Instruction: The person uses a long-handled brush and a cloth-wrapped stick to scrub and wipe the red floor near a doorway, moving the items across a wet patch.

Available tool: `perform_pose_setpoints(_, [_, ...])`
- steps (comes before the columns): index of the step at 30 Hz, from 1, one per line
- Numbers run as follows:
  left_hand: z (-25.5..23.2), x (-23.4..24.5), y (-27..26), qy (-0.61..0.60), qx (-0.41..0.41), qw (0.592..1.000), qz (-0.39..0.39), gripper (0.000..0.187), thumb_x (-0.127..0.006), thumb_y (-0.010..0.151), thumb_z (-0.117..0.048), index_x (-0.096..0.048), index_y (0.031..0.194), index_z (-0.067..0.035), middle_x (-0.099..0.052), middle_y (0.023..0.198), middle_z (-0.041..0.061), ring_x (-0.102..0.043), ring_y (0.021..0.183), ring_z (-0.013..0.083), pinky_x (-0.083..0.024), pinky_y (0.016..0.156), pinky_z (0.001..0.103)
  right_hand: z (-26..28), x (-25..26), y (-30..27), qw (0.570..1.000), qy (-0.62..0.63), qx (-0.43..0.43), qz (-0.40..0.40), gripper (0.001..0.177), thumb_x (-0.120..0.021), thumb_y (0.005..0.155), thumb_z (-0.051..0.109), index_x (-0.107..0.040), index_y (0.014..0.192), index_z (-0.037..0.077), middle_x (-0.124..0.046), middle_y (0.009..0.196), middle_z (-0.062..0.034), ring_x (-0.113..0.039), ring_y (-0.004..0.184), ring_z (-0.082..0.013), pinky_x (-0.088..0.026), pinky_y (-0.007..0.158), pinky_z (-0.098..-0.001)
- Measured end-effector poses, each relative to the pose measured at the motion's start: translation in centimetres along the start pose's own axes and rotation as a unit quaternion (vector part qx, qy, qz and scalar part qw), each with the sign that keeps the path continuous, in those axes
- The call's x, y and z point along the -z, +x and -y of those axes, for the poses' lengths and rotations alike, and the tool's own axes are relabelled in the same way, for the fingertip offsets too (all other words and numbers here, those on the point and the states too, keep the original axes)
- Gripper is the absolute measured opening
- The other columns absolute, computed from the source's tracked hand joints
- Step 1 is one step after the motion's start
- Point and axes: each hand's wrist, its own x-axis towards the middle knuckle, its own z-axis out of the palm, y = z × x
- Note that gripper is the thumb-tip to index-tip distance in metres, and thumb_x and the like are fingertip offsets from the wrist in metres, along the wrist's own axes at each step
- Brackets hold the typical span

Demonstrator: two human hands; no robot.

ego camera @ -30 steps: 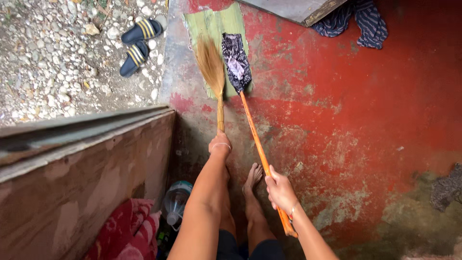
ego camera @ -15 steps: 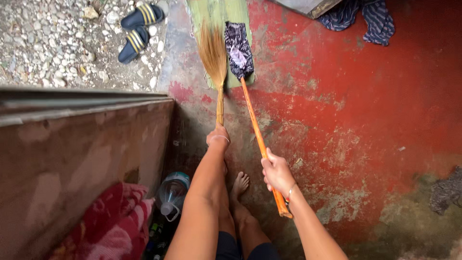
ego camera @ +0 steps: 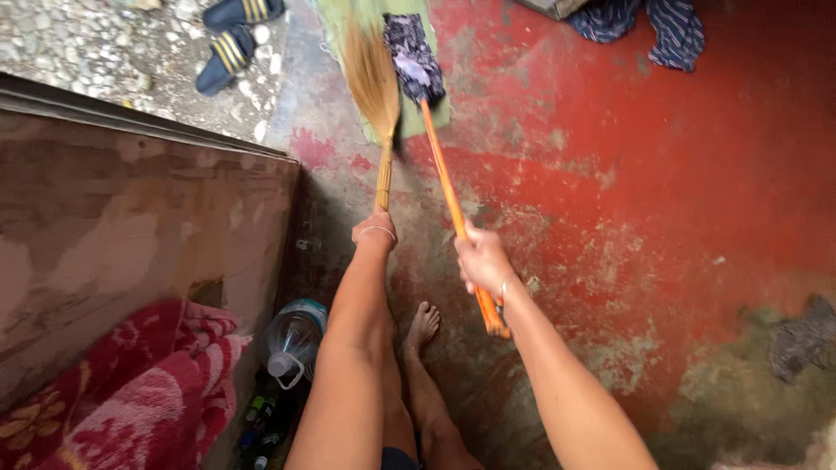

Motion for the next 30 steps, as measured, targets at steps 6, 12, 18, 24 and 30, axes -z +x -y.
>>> perform_pose_setpoints(6, [1.1,-0.1,-0.1,0.006,-0.007,1.000,-0.006,0.072,-0.057,0.098,-0.021,-0.024,0.161,-0.012,-0.062,0.142,0.013,-0.064,0.127,0.0298,-0.054,0.102,0.045,-0.7,0.5,7.5,1.000,0.000,-0.026,-0.017,0.033,-0.053,0.103,0.021,-0.058,0.132,0.005,-0.050,0.064,-0.0014,-0.049,0.045,-0.0120,-0.044,0.036,-0.0322])
perform_pose_setpoints(12, [0.5,1.8,-1.8,-0.045,-0.009,0.999,-0.014,0.075,-0.056,0.097,-0.021,-0.021,0.162,-0.015,-0.061,0.141,0.018,-0.061,0.128,0.0344,-0.050,0.105,0.046,-1.3,-0.3,9.1,0.998,0.049,0.008,-0.032,0.048,-0.052,0.101,0.021,-0.041,0.147,0.022,-0.049,0.066,-0.0002,-0.046,0.044,-0.0112,-0.042,0.036,-0.0304])
perform_pose_setpoints(18, [-0.3,3.7,-8.6,-0.113,-0.034,0.990,-0.079,0.074,-0.049,0.098,-0.028,-0.016,0.164,-0.018,-0.062,0.135,0.024,-0.062,0.122,0.0417,-0.050,0.103,0.051,2.0,-0.1,-2.4,0.998,0.016,0.037,-0.045,0.048,-0.048,0.104,0.021,-0.044,0.151,0.018,-0.046,0.061,-0.0010,-0.044,0.039,-0.0118,-0.040,0.032,-0.0299])
perform_pose_setpoints(24, [-0.6,5.4,-13.7,-0.137,-0.014,0.988,-0.076,0.070,-0.048,0.098,-0.032,-0.022,0.162,-0.019,-0.067,0.126,0.027,-0.066,0.116,0.0436,-0.052,0.100,0.052,4.1,1.5,-15.6,0.999,-0.017,-0.017,-0.045,0.060,-0.049,0.100,0.023,-0.034,0.159,0.025,-0.046,0.062,-0.0007,-0.043,0.039,-0.0102,-0.040,0.032,-0.0288])
perform_pose_setpoints(30, [-0.3,5.5,-9.1,-0.133,0.014,0.990,-0.048,0.057,-0.052,0.097,-0.027,-0.040,0.152,-0.016,-0.064,0.134,0.023,-0.062,0.124,0.0394,-0.051,0.103,0.048,1.6,1.6,-20.5,0.991,0.023,-0.124,-0.039,0.063,-0.055,0.101,0.026,-0.031,0.159,0.029,-0.045,0.064,-0.0018,-0.041,0.040,-0.0118,-0.040,0.032,-0.0311])
